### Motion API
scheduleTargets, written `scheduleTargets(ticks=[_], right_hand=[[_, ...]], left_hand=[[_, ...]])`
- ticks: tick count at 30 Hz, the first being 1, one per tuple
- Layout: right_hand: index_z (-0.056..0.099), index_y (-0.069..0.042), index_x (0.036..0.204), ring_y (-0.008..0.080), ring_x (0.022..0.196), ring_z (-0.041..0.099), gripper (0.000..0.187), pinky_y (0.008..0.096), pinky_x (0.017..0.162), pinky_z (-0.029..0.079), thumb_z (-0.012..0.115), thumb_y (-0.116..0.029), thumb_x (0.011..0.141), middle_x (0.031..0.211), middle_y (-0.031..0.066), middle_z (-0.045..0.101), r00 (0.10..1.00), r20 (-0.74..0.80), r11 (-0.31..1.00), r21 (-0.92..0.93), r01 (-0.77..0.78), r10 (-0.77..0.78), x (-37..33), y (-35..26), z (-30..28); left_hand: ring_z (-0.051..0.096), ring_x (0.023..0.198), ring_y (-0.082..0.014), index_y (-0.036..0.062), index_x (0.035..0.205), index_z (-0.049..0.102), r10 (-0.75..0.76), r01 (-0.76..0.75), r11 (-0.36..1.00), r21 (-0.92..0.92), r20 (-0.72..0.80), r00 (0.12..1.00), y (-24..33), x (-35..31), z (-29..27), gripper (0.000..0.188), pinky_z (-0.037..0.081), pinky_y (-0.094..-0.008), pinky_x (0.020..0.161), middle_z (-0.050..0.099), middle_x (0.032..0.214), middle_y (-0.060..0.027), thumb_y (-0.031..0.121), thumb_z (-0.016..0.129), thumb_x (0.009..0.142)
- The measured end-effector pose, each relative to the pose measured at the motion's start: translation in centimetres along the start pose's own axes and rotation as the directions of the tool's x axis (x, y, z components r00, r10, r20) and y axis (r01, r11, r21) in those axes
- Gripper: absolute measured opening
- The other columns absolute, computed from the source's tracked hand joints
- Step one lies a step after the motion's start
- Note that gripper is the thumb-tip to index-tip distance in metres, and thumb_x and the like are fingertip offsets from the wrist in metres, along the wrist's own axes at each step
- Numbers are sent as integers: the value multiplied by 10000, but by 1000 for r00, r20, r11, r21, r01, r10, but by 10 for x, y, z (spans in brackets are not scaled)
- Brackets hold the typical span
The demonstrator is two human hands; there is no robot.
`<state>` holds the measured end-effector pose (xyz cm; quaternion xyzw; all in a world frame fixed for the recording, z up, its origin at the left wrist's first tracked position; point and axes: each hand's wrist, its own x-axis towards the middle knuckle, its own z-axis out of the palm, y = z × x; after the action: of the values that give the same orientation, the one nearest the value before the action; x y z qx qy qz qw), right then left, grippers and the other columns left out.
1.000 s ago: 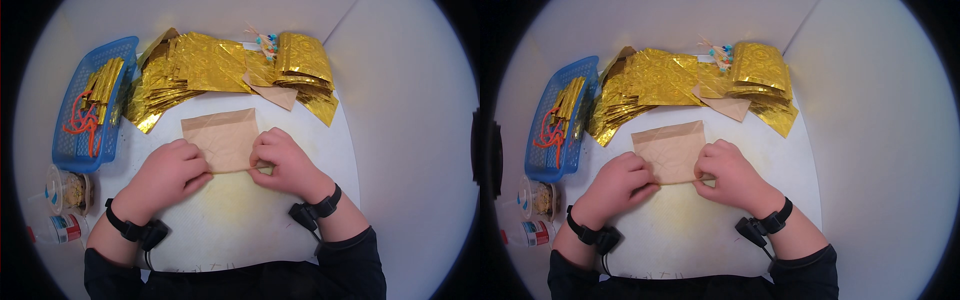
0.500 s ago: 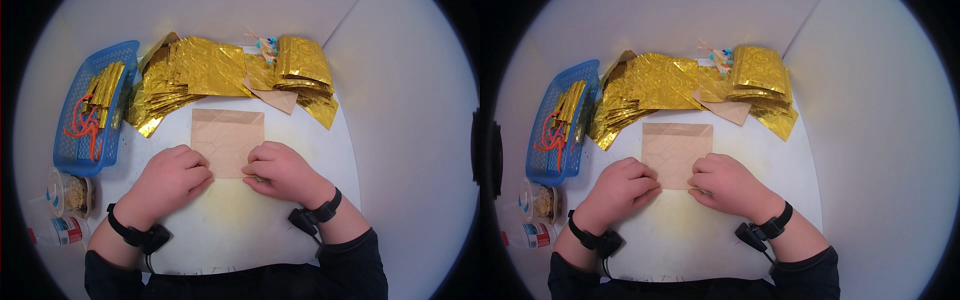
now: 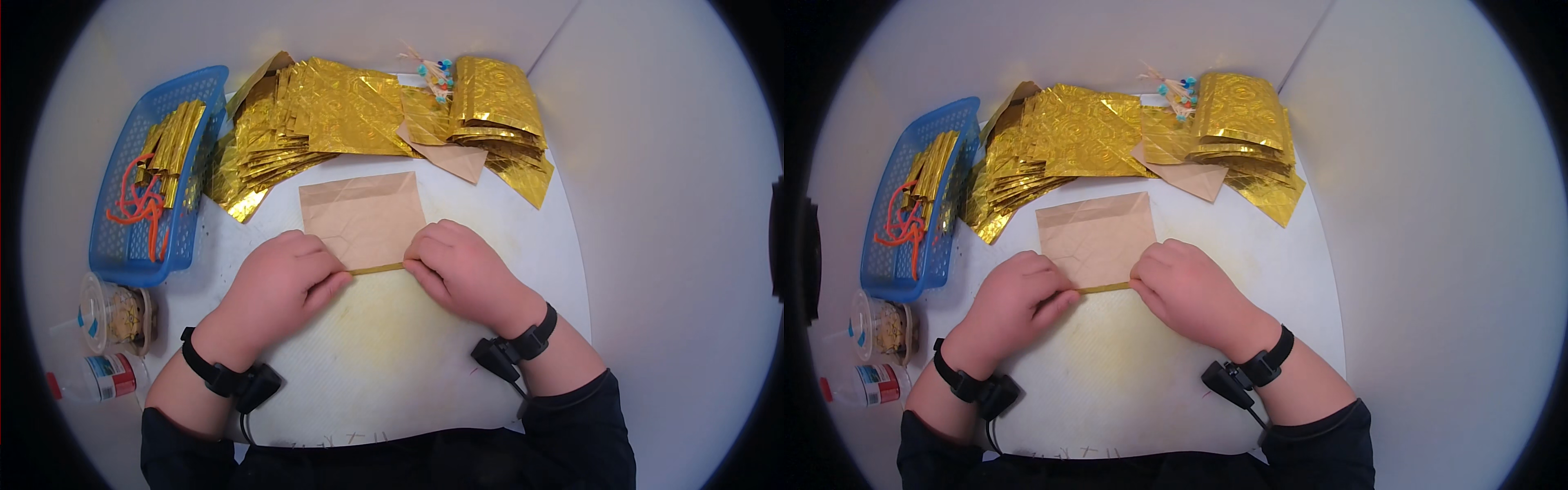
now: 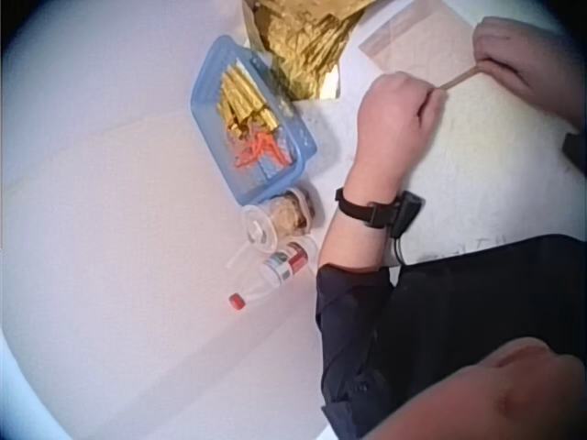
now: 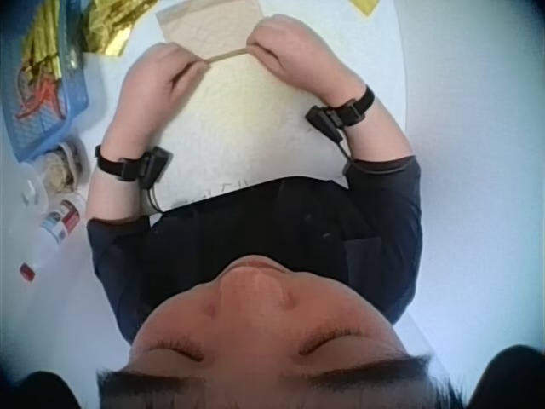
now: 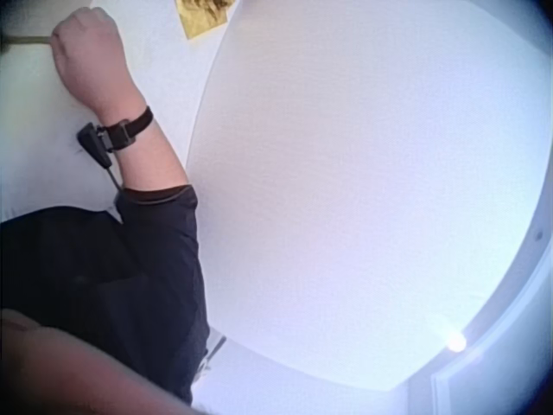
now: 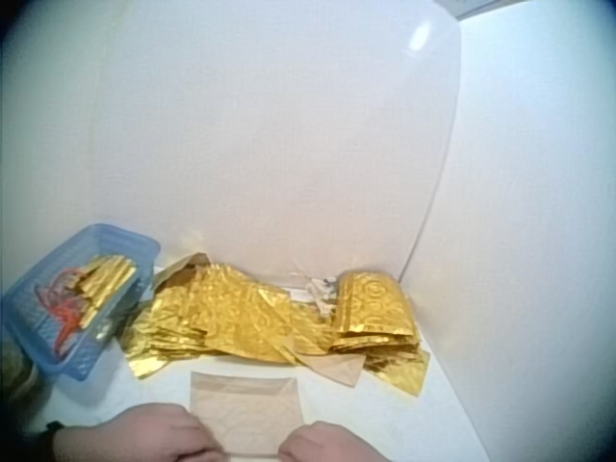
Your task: Folding gold-colored foil sheets around paper boards to prepare packaging inserts.
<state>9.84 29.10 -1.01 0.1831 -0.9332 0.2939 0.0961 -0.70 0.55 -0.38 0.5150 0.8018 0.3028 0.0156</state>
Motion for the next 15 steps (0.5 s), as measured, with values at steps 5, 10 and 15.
scheduleTargets(ticks=[5, 10, 15], right_hand=[[762, -47, 1037, 351, 976, 695, 88, 469, 896, 579, 757, -134, 1044, 972, 117, 729, 999, 11, 999, -8, -46, 46, 3, -1, 0], [764, -47, 1043, 357, 974, 701, 110, 472, 897, 580, 747, -154, 1054, 979, 118, 737, 997, -1, 997, -15, -73, 73, 7, -1, 2], [768, -49, 1039, 374, 960, 708, 100, 481, 870, 579, 766, -148, 1051, 971, 134, 744, 995, -13, 995, -5, -103, 103, 7, 4, 3]], left_hand=[[694, 924, -369, 76, 955, 783, -305, 313, 946, -86, 92, 948, 9, 1, -7, 175, 572, -483, 825, 711, 895, -118, 230, 864, 969], [678, 929, -343, 60, 1054, 764, -216, 216, 976, -24, 13, 976, 9, 3, -3, 191, 547, -443, 837, 718, 971, -99, 157, 875, 932], [730, 1102, -316, 64, 1203, 775, 289, -287, 937, 199, 17, 957, 15, 12, -9, 320, 553, -444, 926, 784, 1221, -65, 111, 845, 894]])
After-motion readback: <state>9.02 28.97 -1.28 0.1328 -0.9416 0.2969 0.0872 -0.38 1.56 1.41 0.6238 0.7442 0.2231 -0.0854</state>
